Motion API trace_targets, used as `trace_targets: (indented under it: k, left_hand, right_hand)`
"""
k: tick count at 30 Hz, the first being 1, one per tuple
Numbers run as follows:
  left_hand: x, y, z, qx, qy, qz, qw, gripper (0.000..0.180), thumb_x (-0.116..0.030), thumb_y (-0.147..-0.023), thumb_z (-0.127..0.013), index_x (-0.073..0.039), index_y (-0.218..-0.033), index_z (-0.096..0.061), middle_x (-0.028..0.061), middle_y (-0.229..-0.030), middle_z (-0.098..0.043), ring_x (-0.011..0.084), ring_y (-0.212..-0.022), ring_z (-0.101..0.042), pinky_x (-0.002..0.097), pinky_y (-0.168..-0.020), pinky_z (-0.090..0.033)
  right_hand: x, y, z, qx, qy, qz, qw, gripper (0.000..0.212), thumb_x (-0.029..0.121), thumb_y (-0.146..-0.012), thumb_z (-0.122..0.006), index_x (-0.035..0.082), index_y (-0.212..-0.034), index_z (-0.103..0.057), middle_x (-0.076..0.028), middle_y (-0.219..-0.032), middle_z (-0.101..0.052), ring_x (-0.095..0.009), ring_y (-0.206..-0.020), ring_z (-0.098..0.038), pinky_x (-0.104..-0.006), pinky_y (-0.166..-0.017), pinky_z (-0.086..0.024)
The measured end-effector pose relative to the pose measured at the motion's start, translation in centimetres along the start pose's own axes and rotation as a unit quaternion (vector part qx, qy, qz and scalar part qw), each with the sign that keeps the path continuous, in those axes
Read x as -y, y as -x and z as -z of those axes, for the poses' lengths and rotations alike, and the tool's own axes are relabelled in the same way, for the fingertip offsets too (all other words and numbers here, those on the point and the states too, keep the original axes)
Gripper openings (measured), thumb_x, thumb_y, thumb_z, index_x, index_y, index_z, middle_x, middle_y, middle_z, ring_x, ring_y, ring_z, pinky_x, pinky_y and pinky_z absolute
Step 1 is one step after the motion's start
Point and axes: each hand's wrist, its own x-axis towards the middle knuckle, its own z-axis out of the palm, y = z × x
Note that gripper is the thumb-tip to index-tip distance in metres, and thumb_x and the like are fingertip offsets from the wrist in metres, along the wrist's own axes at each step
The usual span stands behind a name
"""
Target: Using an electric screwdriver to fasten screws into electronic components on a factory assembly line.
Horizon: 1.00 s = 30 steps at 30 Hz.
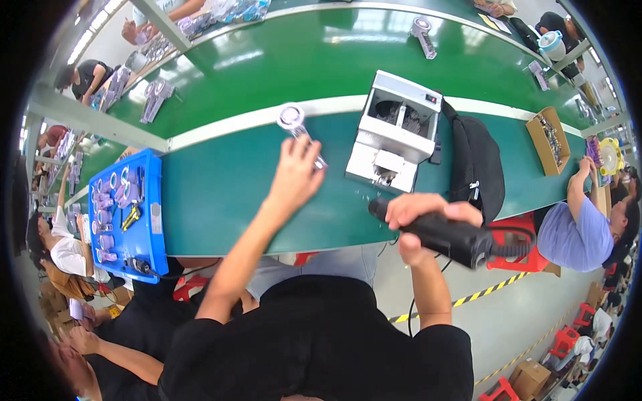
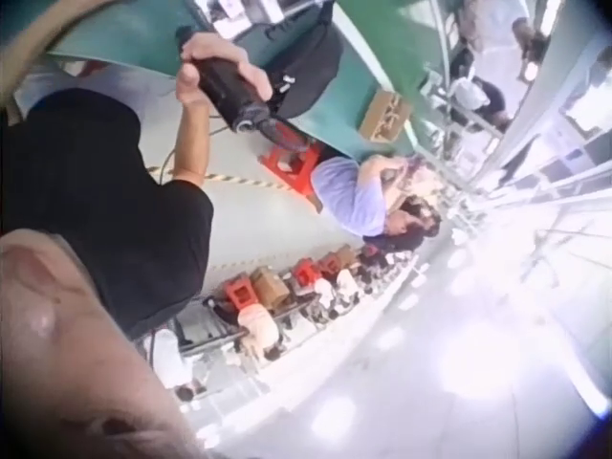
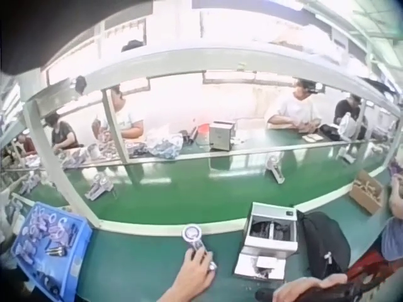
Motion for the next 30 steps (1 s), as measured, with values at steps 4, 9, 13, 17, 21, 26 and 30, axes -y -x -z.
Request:
trace_targets:
  k: [4, 9, 13, 17, 21, 26, 30]
  left_hand:
    - [12.7, -8.8, -1.5, -0.056, -0.004, -0.022, 0.998, 0.048, -0.011, -0.080, -0.073, -0.003, -0.124, -0.057, 0.0190, -0.130, -0.053, 0.0435, -0.122, -0.048, 0.0490, -0.103, -0.043]
    - [10.3, -21.2, -3.3, -0.079, -0.203, -0.094, 0.971, 0.061, -0.035, -0.088, -0.069, -0.017, -0.142, -0.050, 0.0100, -0.138, -0.052, 0.0337, -0.131, -0.043, 0.0569, -0.111, -0.032]
    - [5.2, -30.7, -11.9, 0.017, -0.063, -0.136, 0.989, 0.065, -0.034, -0.091, -0.065, -0.022, -0.150, -0.041, 0.0137, -0.122, -0.059, 0.0323, -0.118, -0.055, 0.0495, -0.098, -0.045]
    - [2.1, -35.7, -18.2, 0.098, -0.029, -0.125, 0.987, 0.073, -0.047, -0.092, -0.062, -0.033, -0.157, -0.031, 0.0177, -0.113, -0.061, 0.0369, -0.109, -0.059, 0.0552, -0.092, -0.047]
    - [2.8, -35.1, -19.4, 0.008, -0.041, -0.065, 0.997, 0.038, -0.044, -0.093, -0.062, -0.018, -0.120, -0.056, 0.0147, -0.103, -0.066, 0.0358, -0.102, -0.064, 0.0546, -0.086, -0.049]
    - [5.5, -28.8, -14.5, -0.042, -0.118, -0.150, 0.981, 0.024, -0.024, -0.097, -0.057, -0.018, -0.120, -0.057, 0.0099, -0.090, -0.065, 0.0290, -0.084, -0.068, 0.0477, -0.070, -0.049]
    - [6.2, -18.9, -5.6, 0.003, -0.076, -0.061, 0.995, 0.031, -0.019, -0.094, -0.058, -0.013, -0.123, -0.053, 0.0105, -0.097, -0.068, 0.0291, -0.094, -0.067, 0.0500, -0.078, -0.046]
  right_hand:
    - [0.7, 0.1, 1.7, -0.006, -0.023, -0.025, 0.999, 0.059, 0.019, -0.089, -0.078, 0.014, -0.118, -0.025, -0.013, -0.082, -0.060, -0.023, -0.064, -0.063, -0.0393, -0.056, -0.056]
    - [0.2, 0.9, 3.6, -0.043, -0.034, 0.011, 0.998, 0.061, 0.008, -0.083, -0.081, 0.011, -0.120, -0.032, -0.015, -0.080, -0.062, -0.024, -0.062, -0.063, -0.0391, -0.056, -0.058]
    - [1.4, 0.6, 3.7, -0.037, 0.046, -0.047, 0.997, 0.059, 0.023, -0.087, -0.081, 0.013, -0.114, -0.029, -0.012, -0.077, -0.061, -0.022, -0.061, -0.062, -0.0372, -0.054, -0.058]
    - [2.2, 0.5, 4.4, -0.008, 0.059, -0.031, 0.998, 0.060, 0.018, -0.086, -0.081, 0.012, -0.115, -0.029, -0.012, -0.077, -0.062, -0.023, -0.060, -0.063, -0.0373, -0.053, -0.058]
    - [2.8, 0.0, 4.2, -0.002, 0.080, -0.022, 0.997, 0.059, 0.020, -0.086, -0.081, 0.012, -0.117, -0.031, -0.011, -0.078, -0.062, -0.022, -0.055, -0.061, -0.0364, -0.050, -0.056]
    - [2.7, -2.3, 4.7, 0.037, 0.069, 0.020, 0.997, 0.066, 0.030, -0.082, -0.085, 0.012, -0.121, -0.034, -0.011, -0.071, -0.061, -0.022, -0.052, -0.061, -0.0341, -0.045, -0.055]
    - [2.6, -4.3, 2.1, -0.048, 0.119, -0.018, 0.992, 0.055, 0.013, -0.092, -0.073, 0.014, -0.118, -0.025, -0.010, -0.072, -0.057, -0.022, -0.053, -0.057, -0.0362, -0.052, -0.053]
